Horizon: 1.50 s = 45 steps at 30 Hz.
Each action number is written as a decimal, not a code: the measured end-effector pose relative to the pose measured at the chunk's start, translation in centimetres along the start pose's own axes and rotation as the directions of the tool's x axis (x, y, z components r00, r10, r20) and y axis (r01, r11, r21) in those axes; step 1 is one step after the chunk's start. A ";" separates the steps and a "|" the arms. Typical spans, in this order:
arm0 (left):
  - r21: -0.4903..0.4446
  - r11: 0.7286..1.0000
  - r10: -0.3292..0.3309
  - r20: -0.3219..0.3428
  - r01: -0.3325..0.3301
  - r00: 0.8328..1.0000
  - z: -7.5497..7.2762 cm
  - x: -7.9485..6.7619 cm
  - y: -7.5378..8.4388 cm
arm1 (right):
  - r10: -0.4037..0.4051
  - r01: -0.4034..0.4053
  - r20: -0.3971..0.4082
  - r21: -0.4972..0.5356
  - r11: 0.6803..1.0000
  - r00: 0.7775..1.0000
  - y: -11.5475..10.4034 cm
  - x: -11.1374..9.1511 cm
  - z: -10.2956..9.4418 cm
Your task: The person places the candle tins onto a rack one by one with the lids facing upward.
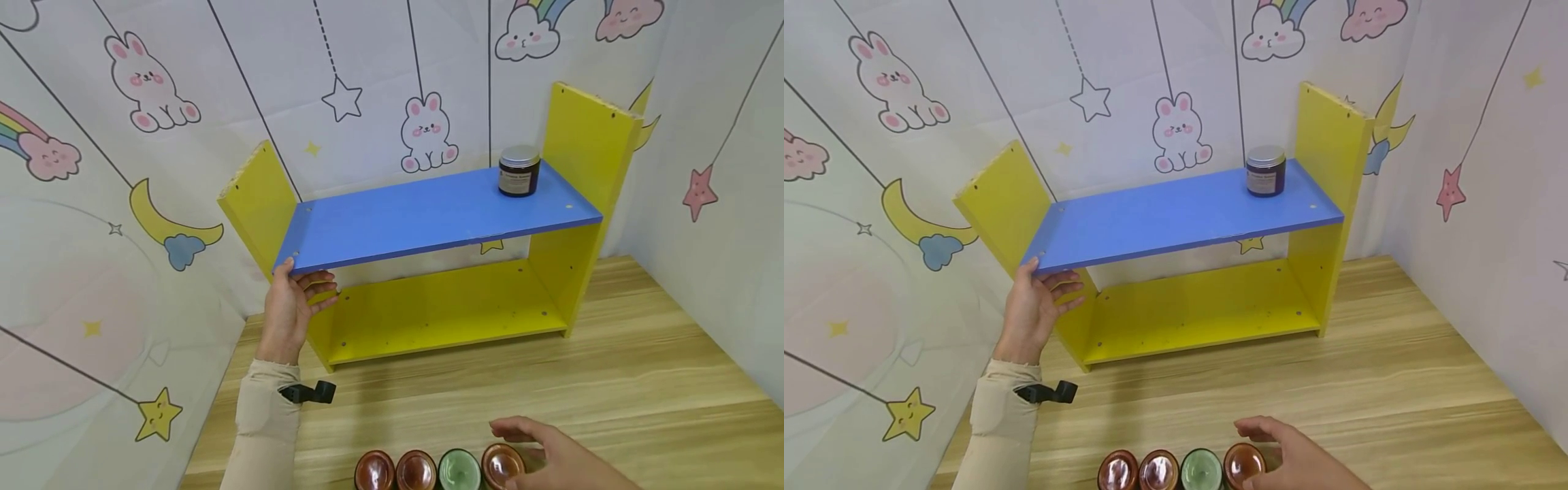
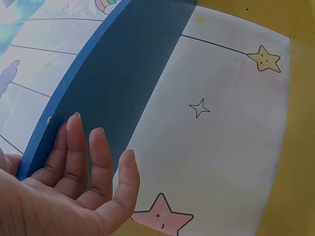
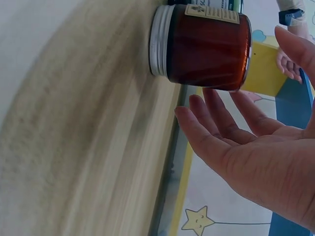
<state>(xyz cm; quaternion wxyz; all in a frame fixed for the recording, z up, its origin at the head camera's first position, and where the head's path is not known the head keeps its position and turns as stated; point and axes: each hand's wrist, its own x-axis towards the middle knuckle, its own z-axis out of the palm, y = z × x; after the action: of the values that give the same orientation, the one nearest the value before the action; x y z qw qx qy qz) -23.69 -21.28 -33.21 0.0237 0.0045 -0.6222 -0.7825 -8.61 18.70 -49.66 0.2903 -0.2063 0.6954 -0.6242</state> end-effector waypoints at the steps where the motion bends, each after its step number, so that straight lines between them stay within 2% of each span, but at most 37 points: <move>1: 0.001 1.000 0.000 -0.001 0.000 1.000 0.0 0.0 0.0 | 0.005 -0.005 0.005 0.019 1.000 1.000 0.1 0.0 0.1; 8: 0.007 1.000 0.000 -0.002 0.000 1.000 -0.1 0.0 -0.1 | 0.059 -0.061 0.021 0.107 0.992 0.998 0.5 -0.1 0.7; 23: 0.013 1.000 -0.003 0.000 0.003 1.000 -0.1 0.1 -0.1 | -0.038 0.031 0.061 0.112 0.993 0.997 1.5 0.4 0.9; 30: 0.006 1.000 0.002 0.007 -0.002 1.000 -0.1 0.1 -0.1 | -0.126 0.120 0.062 0.086 0.989 0.990 2.0 0.6 1.0; 40: 0.002 1.000 -0.007 0.004 0.007 1.000 -0.1 0.1 -0.1 | -0.173 0.168 0.070 0.074 0.983 0.982 2.6 1.1 1.1; 45: -0.003 1.000 -0.005 0.006 0.005 1.000 -0.2 0.1 -0.2 | -0.186 0.187 0.024 -0.027 0.982 0.982 2.9 1.1 1.2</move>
<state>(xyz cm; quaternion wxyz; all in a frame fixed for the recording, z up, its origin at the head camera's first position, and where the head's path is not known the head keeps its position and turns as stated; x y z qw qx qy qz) -23.81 -21.42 -33.43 0.0200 0.0038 -0.6211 -0.7835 -8.39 17.46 -52.73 0.2348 -0.2812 0.6790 -0.6362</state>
